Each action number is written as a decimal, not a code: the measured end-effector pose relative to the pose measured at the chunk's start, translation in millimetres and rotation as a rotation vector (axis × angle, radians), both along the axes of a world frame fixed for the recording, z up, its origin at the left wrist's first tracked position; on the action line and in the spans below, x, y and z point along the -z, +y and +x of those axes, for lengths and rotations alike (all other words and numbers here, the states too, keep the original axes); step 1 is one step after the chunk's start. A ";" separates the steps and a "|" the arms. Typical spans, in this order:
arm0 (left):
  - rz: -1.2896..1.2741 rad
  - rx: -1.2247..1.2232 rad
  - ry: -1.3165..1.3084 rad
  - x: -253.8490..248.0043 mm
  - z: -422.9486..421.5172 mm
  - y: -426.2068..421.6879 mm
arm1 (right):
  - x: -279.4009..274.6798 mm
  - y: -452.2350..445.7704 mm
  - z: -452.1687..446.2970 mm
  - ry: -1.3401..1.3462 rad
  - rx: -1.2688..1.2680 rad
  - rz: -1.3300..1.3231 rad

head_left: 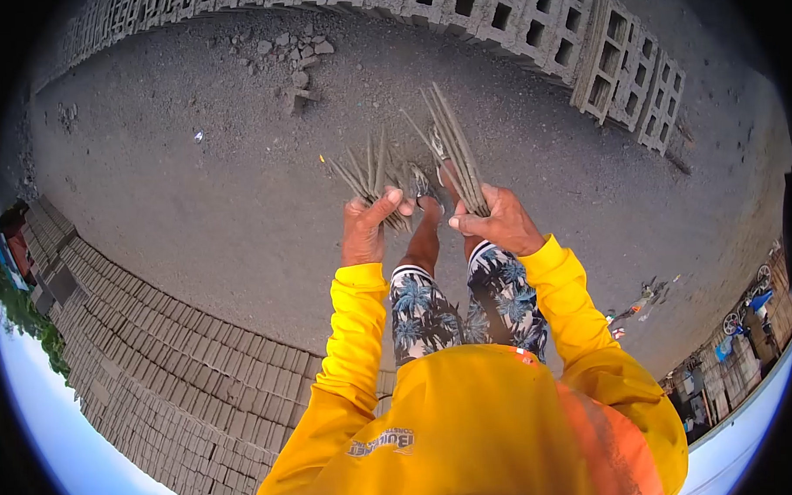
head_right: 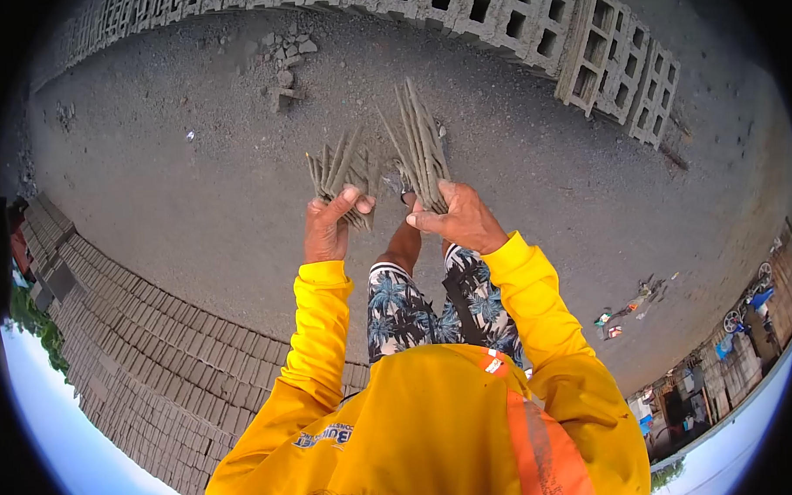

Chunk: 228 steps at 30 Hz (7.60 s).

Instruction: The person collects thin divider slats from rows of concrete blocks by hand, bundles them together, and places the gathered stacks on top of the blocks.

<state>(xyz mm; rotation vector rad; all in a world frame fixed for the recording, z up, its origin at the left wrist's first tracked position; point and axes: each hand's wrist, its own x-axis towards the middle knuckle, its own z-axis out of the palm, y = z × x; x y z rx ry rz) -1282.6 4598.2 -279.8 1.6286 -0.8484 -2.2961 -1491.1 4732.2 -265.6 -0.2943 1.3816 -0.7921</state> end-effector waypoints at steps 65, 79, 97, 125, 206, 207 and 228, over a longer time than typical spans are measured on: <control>0.045 0.560 0.132 -32.0 -387.9 198.6 | 163.2 242.8 -362.8 0.407 -0.174 0.174; 0.102 0.238 -0.205 187.3 -410.0 263.0 | 261.9 79.4 -499.7 1.521 -0.708 -0.254; -0.132 0.934 -0.323 244.8 -391.9 231.3 | 285.5 51.1 -496.8 1.523 -1.061 0.013; 0.101 -0.372 -0.714 111.8 323.6 -158.9 | 165.6 -399.0 37.4 0.869 -0.727 -0.096; 0.517 -0.149 -0.066 229.4 300.2 -723.6 | 347.3 -1050.2 207.9 1.459 -0.667 0.165; 0.469 -0.148 -0.046 223.1 302.8 -724.9 | 339.7 -1046.5 207.3 1.430 -0.631 0.167; -0.081 -0.179 0.225 30.2 330.2 -925.2 | 21.8 -1040.5 383.2 0.528 -0.636 -0.314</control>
